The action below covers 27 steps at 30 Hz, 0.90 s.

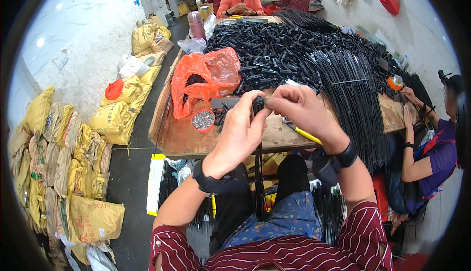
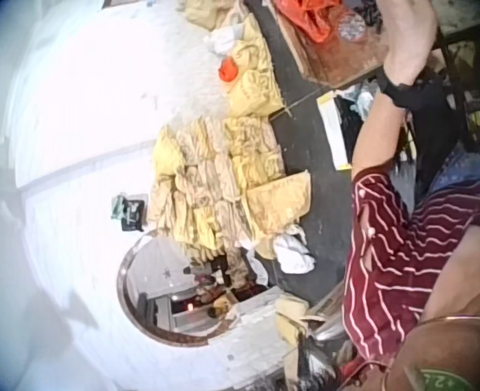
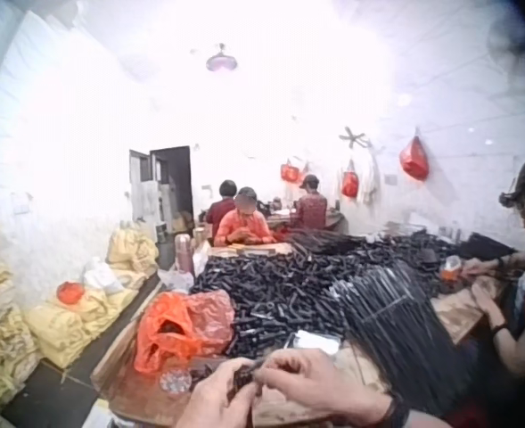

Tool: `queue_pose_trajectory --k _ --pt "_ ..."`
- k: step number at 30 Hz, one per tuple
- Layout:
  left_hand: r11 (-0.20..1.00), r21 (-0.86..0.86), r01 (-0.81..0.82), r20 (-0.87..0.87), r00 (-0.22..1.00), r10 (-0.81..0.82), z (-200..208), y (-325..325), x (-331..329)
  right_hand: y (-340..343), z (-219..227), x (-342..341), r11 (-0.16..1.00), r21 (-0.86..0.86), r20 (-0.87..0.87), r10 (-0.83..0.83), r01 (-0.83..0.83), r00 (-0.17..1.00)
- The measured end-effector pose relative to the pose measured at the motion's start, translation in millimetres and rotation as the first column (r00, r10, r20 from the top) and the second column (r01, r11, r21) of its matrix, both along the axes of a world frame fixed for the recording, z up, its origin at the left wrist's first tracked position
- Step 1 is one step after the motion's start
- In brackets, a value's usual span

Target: The recorder is assembling small black umbrella-like frame components by attaching black plastic pieces to metal rods and trimming excess material.

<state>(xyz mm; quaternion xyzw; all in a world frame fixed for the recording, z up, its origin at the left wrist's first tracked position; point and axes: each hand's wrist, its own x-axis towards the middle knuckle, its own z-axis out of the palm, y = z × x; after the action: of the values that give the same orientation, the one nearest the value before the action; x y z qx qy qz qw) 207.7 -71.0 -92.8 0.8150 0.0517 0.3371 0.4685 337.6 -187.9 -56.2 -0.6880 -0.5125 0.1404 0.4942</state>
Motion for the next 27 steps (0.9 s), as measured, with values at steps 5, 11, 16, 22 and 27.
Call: queue_pose_trajectory --k 5,11,16,22,27 --pt "0.753 -0.556 0.351 0.11 0.929 -0.353 2 10 1 -14 -24 16 0.985 -0.029 -0.409 0.146 -0.173 0.901" --pt "0.615 -0.691 0.38 0.217 0.921 -0.324 -13 14 10 -64 -134 53 0.897 -0.314 0.7 -0.003 0.312 0.714" --pt "0.488 -0.755 0.439 0.28 0.888 -0.365 1 9 6 -56 -159 62 0.881 -0.19 0.824 -0.097 0.434 0.558" --pt "0.504 -0.765 0.401 0.253 0.907 -0.337 -7 16 11 -48 -134 57 0.947 -0.073 0.171 -0.298 0.314 0.939" --pt "0.514 -0.789 0.337 0.207 0.933 -0.294 -11 16 10 -41 -54 5 0.989 -0.14 -0.482 -0.03 -0.043 0.875"
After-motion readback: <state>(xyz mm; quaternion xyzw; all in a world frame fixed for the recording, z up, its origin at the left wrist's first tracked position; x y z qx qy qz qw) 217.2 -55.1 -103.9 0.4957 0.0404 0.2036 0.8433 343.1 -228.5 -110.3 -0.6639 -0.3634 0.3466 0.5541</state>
